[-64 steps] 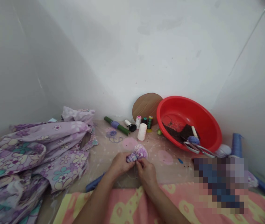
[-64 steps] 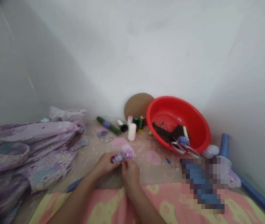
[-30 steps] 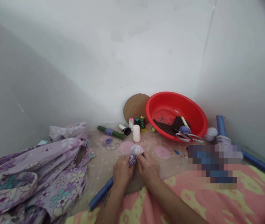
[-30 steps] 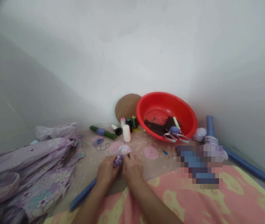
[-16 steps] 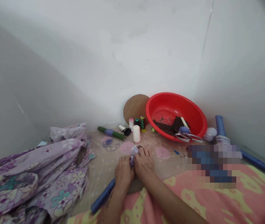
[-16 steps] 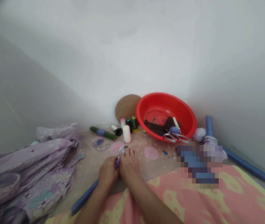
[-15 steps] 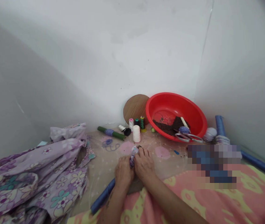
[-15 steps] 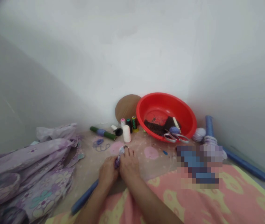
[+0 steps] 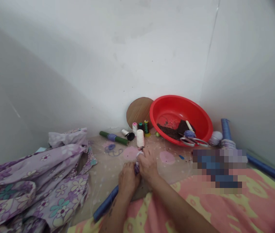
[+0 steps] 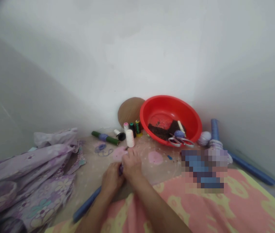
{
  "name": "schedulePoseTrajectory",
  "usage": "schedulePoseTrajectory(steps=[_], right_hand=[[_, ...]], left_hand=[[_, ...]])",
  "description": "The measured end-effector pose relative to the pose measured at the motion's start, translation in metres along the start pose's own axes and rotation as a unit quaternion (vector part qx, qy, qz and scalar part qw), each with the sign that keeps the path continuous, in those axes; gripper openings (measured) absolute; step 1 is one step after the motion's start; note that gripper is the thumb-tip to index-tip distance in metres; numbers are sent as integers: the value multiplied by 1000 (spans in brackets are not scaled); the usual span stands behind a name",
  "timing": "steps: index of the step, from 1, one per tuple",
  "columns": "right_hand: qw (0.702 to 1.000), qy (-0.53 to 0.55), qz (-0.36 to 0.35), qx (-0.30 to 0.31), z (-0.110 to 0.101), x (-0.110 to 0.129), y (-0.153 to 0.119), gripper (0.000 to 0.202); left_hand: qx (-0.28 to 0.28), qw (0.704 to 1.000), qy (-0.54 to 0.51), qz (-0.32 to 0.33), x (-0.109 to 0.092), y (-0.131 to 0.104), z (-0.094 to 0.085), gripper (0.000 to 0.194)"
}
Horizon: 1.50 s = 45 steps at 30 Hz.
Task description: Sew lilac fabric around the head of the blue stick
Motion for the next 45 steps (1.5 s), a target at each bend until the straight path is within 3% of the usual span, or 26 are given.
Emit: schedulePoseTrajectory(steps=[2, 4, 8, 11, 13, 15, 19, 24, 28, 31, 35, 39, 42, 45], right_hand=[[990, 131, 46, -24, 1, -11, 3, 20], [955, 276, 109, -16, 5, -23, 5, 22], [824, 513, 239, 36, 6, -34, 5, 22], [750, 596, 285, 39, -3, -32, 6, 24], [738, 609, 290, 17, -10, -31, 9, 23], [757, 587, 283, -41, -18, -36, 12, 19], [830, 456, 258, -193, -36, -59, 16, 13], [891, 233, 237, -311, -59, -91, 12, 21], [914, 64, 163, -366, -71, -104, 6, 18], [935, 80, 168, -302, -66, -103, 4, 21], [966, 189, 144, -104, -45, -80, 4, 22], [979, 184, 65, 57, -28, -49, -1, 16], [983, 134, 17, 123, -19, -35, -7, 16], [985, 83, -29, 147, -13, -27, -11, 22]], left_hand=[[-1, 1000, -4, 1, 0, 0, -1, 32], [-1, 1000, -3, 3, 1, 0, -2, 33], [10, 1000, -5, 9, 3, 2, -4, 37], [11, 1000, -5, -9, 3, 3, -4, 39], [10, 999, 3, -31, 3, 4, -3, 39], [11, 999, 8, -42, 2, 4, -2, 37], [10, 999, 2, -39, 5, 5, -1, 36], [1, 1000, -8, -28, 8, 5, -1, 36], [-3, 999, -3, -37, 7, 4, -2, 36], [0, 999, 2, -38, 6, 5, -2, 35], [5, 999, 9, -34, 8, 7, -2, 34], [20, 999, 1, -30, 11, 8, -4, 34], [28, 999, -8, -39, 9, 9, -7, 35], [41, 997, -9, -63, 6, 9, -10, 36]])
Point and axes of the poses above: each hand's wrist, its own y-axis towards the middle knuckle, its own z-axis out of the palm, x = y × z, the point moved 2 cm from there along y, towards the middle knuckle, and after that the axes turned 13 degrees about -y, right-handed, at the moved point
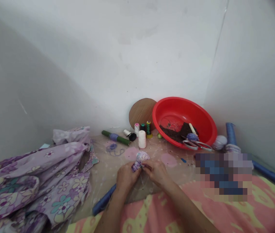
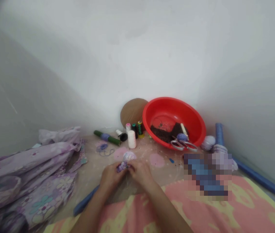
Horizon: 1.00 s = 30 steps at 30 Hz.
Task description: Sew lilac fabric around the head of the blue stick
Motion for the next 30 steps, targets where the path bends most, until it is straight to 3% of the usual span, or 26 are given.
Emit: schedulePoseTrajectory(steps=[4, 9, 15, 21, 27, 30], right_hand=[[996, -79, -33, 9, 7, 6, 2, 23], [980, -190, -60, -29, 14, 10, 6, 19], [979, -146, -74, -121, 13, 3, 4, 21], [966, -58, 42, -249, -8, -25, 1, 23], [898, -2, 225, -377, -37, -60, -5, 27], [869, 3, 271, -414, -43, -67, -7, 30]], left_hand=[[6, 1000, 4, -11, -3, 0, -2, 35], [0, 1000, 6, -3, -5, 0, -4, 37], [8, 1000, 12, -19, -5, 0, -5, 39], [-4, 1000, 18, -11, -2, 1, -3, 37], [-15, 1000, 20, -13, -1, 0, -1, 37], [-14, 1000, 22, -12, 0, 0, -1, 38]])
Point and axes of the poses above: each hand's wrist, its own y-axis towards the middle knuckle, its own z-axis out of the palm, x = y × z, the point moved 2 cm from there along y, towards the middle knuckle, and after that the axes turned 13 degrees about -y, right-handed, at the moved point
